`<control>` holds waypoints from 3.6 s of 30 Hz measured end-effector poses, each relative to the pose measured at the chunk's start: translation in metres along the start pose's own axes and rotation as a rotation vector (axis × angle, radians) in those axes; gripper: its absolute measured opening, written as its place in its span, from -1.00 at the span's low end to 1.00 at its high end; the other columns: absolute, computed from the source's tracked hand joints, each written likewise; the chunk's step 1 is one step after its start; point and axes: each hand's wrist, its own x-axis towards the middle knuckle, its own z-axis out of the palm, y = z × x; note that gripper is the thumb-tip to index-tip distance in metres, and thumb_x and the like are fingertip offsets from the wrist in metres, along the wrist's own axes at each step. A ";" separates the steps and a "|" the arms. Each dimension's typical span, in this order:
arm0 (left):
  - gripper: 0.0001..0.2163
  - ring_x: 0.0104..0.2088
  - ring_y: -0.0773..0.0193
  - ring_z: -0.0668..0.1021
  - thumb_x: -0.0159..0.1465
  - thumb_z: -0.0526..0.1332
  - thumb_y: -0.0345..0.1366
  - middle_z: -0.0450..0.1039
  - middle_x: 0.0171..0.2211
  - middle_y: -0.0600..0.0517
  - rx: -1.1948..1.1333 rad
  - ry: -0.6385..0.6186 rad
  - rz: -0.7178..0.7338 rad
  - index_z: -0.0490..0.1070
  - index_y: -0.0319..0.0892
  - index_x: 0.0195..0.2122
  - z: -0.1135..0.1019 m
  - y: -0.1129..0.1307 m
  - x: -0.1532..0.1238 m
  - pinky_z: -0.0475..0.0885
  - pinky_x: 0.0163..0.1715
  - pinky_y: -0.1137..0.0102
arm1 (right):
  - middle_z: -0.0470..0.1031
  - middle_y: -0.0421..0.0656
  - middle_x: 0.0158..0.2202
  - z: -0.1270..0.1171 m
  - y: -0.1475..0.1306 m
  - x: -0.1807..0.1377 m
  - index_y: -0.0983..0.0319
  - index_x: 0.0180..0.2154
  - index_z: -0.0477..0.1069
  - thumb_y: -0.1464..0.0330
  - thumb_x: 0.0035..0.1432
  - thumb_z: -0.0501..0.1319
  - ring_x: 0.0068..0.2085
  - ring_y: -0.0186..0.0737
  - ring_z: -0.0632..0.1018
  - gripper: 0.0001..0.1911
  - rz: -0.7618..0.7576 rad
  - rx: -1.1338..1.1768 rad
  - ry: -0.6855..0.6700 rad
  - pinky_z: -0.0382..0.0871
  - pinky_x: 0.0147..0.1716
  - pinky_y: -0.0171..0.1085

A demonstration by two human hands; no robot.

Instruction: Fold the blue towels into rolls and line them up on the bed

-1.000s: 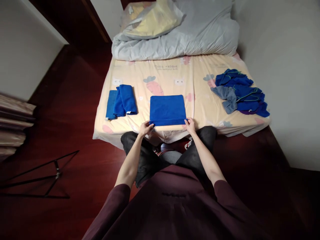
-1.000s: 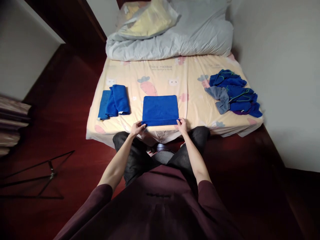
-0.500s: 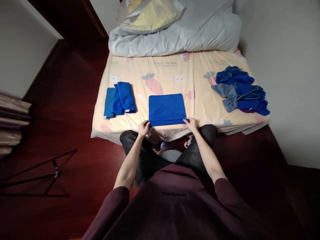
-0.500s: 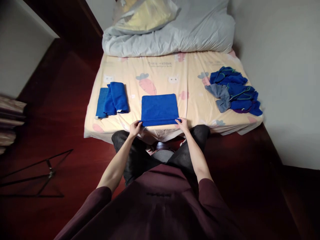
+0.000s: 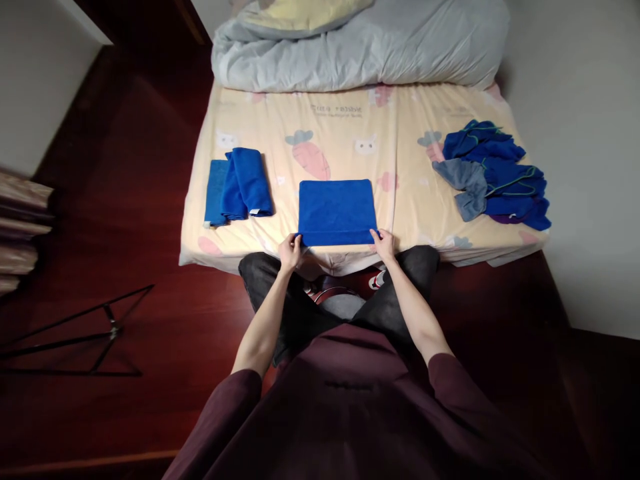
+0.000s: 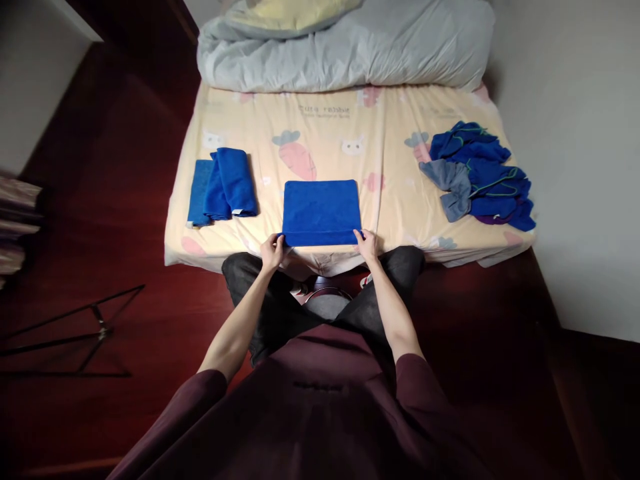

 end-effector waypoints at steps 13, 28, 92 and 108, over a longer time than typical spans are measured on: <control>-0.65 -0.30 0.16 0.58 0.47 0.15 -0.03 0.58 -0.36 -0.03 0.014 0.049 -0.050 0.56 -0.16 -0.29 0.005 -0.009 0.015 0.41 -0.20 0.36 | 0.26 -0.23 -0.57 0.011 0.001 0.009 0.16 -0.52 0.32 -0.12 0.42 0.22 -0.45 -0.26 0.37 -0.39 -0.101 -0.260 0.167 0.29 -0.35 -0.30; -0.72 -0.41 0.24 0.56 0.43 0.27 -0.08 0.55 -0.45 0.02 0.072 0.246 -0.112 0.57 -0.17 -0.30 0.023 -0.005 0.002 0.47 -0.27 0.40 | 0.52 -0.09 -0.41 0.033 0.015 0.009 0.23 -0.31 0.57 -0.08 0.45 0.23 -0.43 -0.24 0.48 -0.46 -0.020 -0.290 0.410 0.47 -0.25 -0.23; -0.41 0.42 -0.20 0.45 0.28 0.27 -0.11 0.48 0.35 -0.19 0.185 -0.455 0.427 0.49 -0.18 0.33 0.000 -0.023 0.037 0.30 0.49 -0.16 | 0.58 -0.06 0.28 -0.018 -0.021 0.003 0.18 0.18 0.65 0.51 0.22 0.29 0.32 0.03 0.59 -0.49 -0.527 -0.559 -0.249 0.44 0.37 0.06; -0.49 0.22 -0.15 0.64 0.20 0.39 -0.19 0.66 0.09 -0.29 -0.371 -0.375 0.134 0.52 -0.22 0.17 0.002 -0.034 0.054 0.46 0.36 -0.11 | 0.74 -0.09 -0.04 -0.008 0.005 0.031 0.22 -0.15 0.73 0.53 -0.07 0.20 0.05 -0.02 0.73 -0.54 -0.176 0.162 -0.113 0.61 0.20 -0.07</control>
